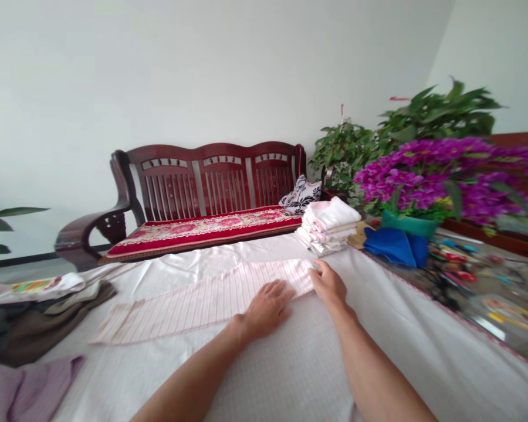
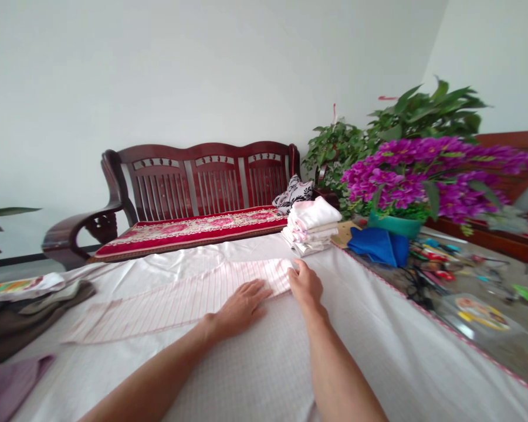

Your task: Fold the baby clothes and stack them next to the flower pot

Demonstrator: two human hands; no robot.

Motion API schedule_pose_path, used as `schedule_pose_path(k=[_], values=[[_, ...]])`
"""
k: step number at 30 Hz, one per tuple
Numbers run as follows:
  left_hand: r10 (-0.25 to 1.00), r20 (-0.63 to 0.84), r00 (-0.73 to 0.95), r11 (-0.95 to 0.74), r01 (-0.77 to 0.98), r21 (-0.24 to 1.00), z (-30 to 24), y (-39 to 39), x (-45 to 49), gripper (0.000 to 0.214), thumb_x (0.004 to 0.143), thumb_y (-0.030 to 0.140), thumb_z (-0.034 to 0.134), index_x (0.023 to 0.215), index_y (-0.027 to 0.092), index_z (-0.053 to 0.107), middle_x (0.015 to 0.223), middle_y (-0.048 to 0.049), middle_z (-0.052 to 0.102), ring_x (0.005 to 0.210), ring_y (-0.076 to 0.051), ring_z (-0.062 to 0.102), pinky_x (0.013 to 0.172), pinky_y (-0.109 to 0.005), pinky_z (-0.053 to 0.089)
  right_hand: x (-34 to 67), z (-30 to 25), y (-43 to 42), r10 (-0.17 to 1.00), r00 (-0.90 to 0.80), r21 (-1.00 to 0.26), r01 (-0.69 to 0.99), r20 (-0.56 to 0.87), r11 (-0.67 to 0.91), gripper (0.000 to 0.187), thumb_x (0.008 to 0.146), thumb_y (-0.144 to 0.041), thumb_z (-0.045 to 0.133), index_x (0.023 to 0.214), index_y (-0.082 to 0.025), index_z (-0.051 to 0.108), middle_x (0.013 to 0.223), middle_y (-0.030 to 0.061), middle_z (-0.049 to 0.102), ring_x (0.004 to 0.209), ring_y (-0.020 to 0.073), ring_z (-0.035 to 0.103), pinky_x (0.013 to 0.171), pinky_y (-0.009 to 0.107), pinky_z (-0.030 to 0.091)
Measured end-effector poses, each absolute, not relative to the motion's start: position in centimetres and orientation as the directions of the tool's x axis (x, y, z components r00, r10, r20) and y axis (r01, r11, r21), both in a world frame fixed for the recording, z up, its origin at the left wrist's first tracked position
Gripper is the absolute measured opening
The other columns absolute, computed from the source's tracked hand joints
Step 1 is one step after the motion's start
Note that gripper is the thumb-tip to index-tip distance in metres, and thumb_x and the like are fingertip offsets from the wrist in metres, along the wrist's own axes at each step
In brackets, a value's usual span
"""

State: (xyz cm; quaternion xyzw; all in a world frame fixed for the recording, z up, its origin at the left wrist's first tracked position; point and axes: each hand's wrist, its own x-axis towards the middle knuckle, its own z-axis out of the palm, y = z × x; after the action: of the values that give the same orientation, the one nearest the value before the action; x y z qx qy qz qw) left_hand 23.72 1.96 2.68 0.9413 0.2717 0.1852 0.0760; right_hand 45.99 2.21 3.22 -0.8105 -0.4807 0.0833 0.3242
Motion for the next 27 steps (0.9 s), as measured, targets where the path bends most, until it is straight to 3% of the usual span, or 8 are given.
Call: schedule_pose_path(k=[2,5,8,10,14,18,27], values=[[0.491,0.305,0.816,-0.859,0.395,0.325,3.2,2.0,22.2,0.040,0.099,0.034,0.044,0.135,0.022,0.056,0.142,-0.0091,0.057,0.135,-0.024,0.048,0.115,-0.042,0.037,46.1,3.1,2.1,0.832,0.523,-0.549,0.757,0.184,-0.354,0.046,0.088,-0.041,0.048,0.129,-0.026,0.063,0.104,0.0063,0.075,0.091,0.0239,0.068,0.076,0.033,0.047],[0.571,0.319,0.756,-0.798,0.420,0.433,3.8,2.7,18.8,0.044,0.104,0.038,0.030,0.131,0.022,0.060,0.134,-0.0061,0.064,0.128,-0.019,0.056,0.112,-0.037,0.041,46.1,3.2,2.0,0.827,0.460,-0.420,0.852,0.322,-0.311,0.040,0.091,-0.036,0.047,0.122,-0.022,0.067,0.103,0.0096,0.074,0.093,0.0257,0.066,0.078,0.035,0.047],[0.695,0.307,0.650,-0.717,0.593,0.367,3.2,4.0,14.7,0.047,0.104,0.040,0.029,0.132,0.019,0.060,0.136,-0.0088,0.062,0.130,-0.022,0.054,0.115,-0.041,0.037,45.2,3.4,1.9,0.774,0.293,-0.259,0.950,0.561,-0.172,0.038,0.094,-0.028,0.044,0.123,-0.017,0.066,0.112,0.0133,0.071,0.103,0.0271,0.062,0.088,0.039,0.046],[0.728,0.279,0.627,-0.686,0.675,0.274,2.3,4.6,12.4,0.048,0.103,0.042,0.032,0.137,0.019,0.056,0.143,-0.0105,0.056,0.136,-0.024,0.048,0.117,-0.044,0.034,44.0,3.4,1.9,0.763,0.127,-0.167,0.986,0.634,-0.026,0.040,0.095,-0.027,0.043,0.129,-0.017,0.061,0.124,0.0133,0.066,0.115,0.0261,0.057,0.098,0.040,0.043],[0.722,0.244,0.647,-0.684,0.720,0.118,0.9,4.5,9.6,0.054,0.101,0.050,0.037,0.150,0.028,0.040,0.158,-0.0084,0.036,0.148,-0.026,0.028,0.120,-0.050,0.024,41.8,2.1,2.1,0.854,-0.119,-0.054,0.984,0.506,0.169,0.046,0.096,-0.033,0.043,0.138,-0.017,0.054,0.146,0.0119,0.053,0.137,0.0267,0.041,0.115,0.045,0.028],[0.754,0.208,0.623,-0.647,0.759,0.074,1.0,3.7,7.7,0.057,0.100,0.054,0.033,0.153,0.031,0.033,0.161,-0.0079,0.030,0.150,-0.026,0.023,0.120,-0.050,0.021,41.7,0.6,2.2,0.916,-0.103,-0.072,0.987,0.387,0.141,0.050,0.096,-0.039,0.041,0.139,-0.016,0.054,0.149,0.0133,0.049,0.141,0.0267,0.039,0.119,0.048,0.022],[0.940,0.162,0.301,-0.307,0.952,0.013,1.2,1.6,-2.2,0.060,0.099,0.055,0.033,0.153,0.030,0.035,0.161,-0.0084,0.030,0.148,-0.030,0.026,0.118,-0.053,0.019,42.8,-0.5,2.9,0.895,-0.107,-0.036,0.990,0.433,0.135,0.050,0.095,-0.038,0.039,0.138,-0.019,0.055,0.147,0.0111,0.052,0.139,0.0255,0.042,0.118,0.049,0.025]])
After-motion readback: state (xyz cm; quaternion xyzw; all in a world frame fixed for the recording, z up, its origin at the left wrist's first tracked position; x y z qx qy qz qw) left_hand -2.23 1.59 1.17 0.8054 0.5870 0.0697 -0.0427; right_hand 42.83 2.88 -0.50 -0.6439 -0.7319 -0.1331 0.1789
